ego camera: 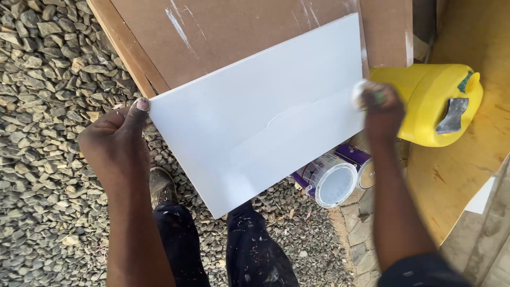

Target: Applying white paint to furniture panels using a sponge applicator and a bucket of paint in an outdoor workshop.

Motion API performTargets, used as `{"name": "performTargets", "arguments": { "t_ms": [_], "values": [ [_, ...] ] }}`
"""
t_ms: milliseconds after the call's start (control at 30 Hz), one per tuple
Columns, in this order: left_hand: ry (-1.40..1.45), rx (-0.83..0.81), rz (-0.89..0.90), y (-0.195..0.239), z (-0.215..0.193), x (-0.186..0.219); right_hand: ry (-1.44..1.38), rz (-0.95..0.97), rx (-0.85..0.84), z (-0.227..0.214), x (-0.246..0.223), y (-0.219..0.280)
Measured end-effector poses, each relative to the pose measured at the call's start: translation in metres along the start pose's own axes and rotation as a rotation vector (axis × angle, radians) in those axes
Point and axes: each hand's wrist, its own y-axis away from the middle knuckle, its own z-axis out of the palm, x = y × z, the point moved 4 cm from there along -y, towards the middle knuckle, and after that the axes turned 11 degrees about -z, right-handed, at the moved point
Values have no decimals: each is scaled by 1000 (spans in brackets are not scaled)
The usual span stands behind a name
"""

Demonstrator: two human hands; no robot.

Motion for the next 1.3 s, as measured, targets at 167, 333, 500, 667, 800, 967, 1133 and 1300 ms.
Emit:
{"name": "performTargets", "arguments": {
  "t_ms": [167,333,500,667,800,967,1133,1300],
  "values": [
    [77,-37,-105,3,1,27,-237,57,-9,5,21,3],
    [261,-119,-291,4,3,45,-354,125,-173,52,-218,116],
    [284,-201,-421,-5,1,29,-490,-292,-282,46,-339,152],
    [307,-201,-417,-6,4,27,-157,-75,-151,40,-192,105],
    [270,-231,-421,-6,0,34,21,66,-62,3,-32,8],
    [308,-200,-653,-9,-2,29,-226,81,11,9,8,-8],
    [348,-241,-668,-14,-2,23,-282,-101,-180,50,-217,108],
    [459,-293,-689,-16,-1,18,-433,-408,-398,59,-323,156]
  ]
}}
